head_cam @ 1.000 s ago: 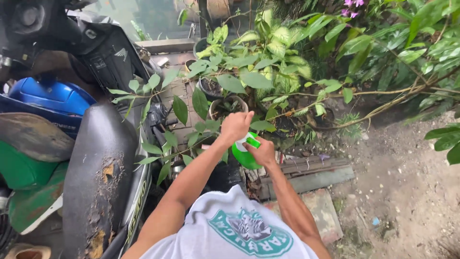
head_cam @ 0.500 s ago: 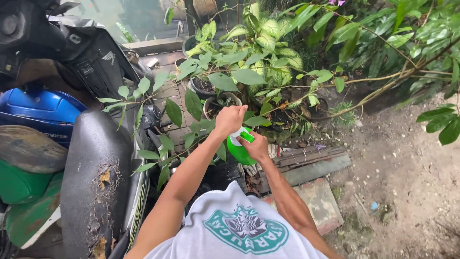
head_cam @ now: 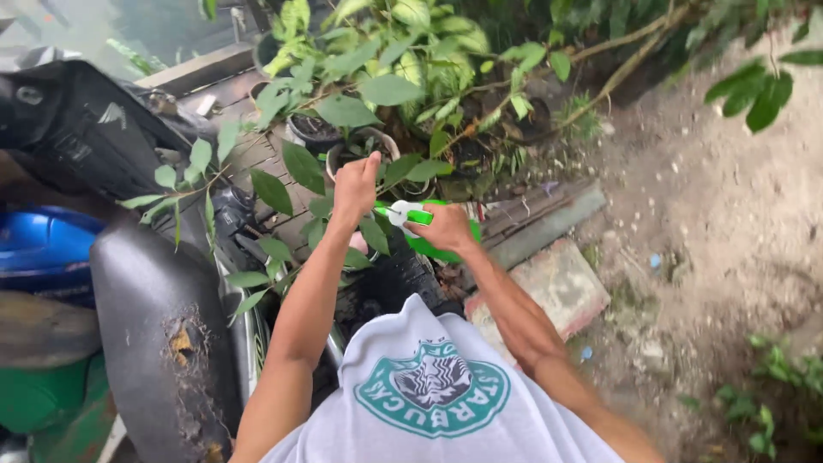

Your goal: The person uses a green pump-action spray bottle to mist water onto multiple potted plants and ground-level foliage in an outdoor backyard area. They move between different plant groupings, repeatedly pumping the sprayer and directing the mist onto leaves and soil.

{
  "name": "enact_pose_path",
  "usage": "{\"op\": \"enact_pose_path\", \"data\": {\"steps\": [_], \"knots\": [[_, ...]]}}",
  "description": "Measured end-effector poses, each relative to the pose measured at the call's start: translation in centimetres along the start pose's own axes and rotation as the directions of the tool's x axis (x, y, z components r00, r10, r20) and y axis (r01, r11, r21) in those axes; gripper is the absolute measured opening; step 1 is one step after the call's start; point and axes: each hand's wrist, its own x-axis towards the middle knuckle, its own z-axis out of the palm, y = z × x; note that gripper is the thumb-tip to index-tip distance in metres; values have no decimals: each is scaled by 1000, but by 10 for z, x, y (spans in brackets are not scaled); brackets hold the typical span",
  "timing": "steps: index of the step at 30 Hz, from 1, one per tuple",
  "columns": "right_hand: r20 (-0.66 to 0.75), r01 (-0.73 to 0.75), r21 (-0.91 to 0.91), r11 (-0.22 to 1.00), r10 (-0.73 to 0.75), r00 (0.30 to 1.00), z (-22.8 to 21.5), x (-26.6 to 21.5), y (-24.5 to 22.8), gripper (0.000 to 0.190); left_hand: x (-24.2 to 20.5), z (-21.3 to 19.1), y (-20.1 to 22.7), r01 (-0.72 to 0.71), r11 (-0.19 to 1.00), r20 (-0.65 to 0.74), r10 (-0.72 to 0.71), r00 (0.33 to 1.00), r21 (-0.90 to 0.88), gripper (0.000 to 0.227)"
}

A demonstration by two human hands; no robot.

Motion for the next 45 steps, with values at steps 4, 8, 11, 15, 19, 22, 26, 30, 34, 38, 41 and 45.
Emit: {"op": "enact_pose_path", "data": {"steps": [4,8,11,15,19,22,26,30,34,38,41,45], "knots": [[24,-3,-135,991,6,1000,-10,-33,-6,39,-30,59,-33,-7,992,109,20,994,-125,56],[-24,-154,-209,966,152,988,-12,-73,27,51,-35,92,-16,-124,989,297,142,944,-79,58],[-56,-331,-161,930,326,944,-29,-113,47,52,-24,101,32,-272,961,432,265,862,-46,59],[-119,-497,-140,856,484,867,-9,-183,93,59,-45,58,127,-460,882,475,360,803,108,58],[-229,-577,-94,811,546,806,-16,-228,76,59,-91,163,58,-415,910,569,335,751,11,59],[-341,-593,29,804,566,751,-30,-282,49,51,-155,207,45,-313,948,709,184,681,54,59],[-533,-593,3,805,503,681,-26,-363,73,44,-222,265,70,-459,888,827,231,513,36,60],[-632,-677,71,733,558,538,-13,-456,77,49,-287,295,108,-622,782,888,309,340,-34,58],[-523,-742,362,565,782,341,-9,-524,79,46,-321,291,196,-648,745,899,381,217,-159,53],[-576,-781,462,421,812,97,-3,-562,66,46,-380,351,166,-642,738,941,331,76,-208,55],[-614,-760,535,368,788,-50,-21,-584,47,48,-436,385,154,-567,784,956,291,-27,-254,61],[-631,-817,500,287,767,-117,-53,-603,3,51,-490,357,187,-582,729,932,291,-213,-361,61]]}}
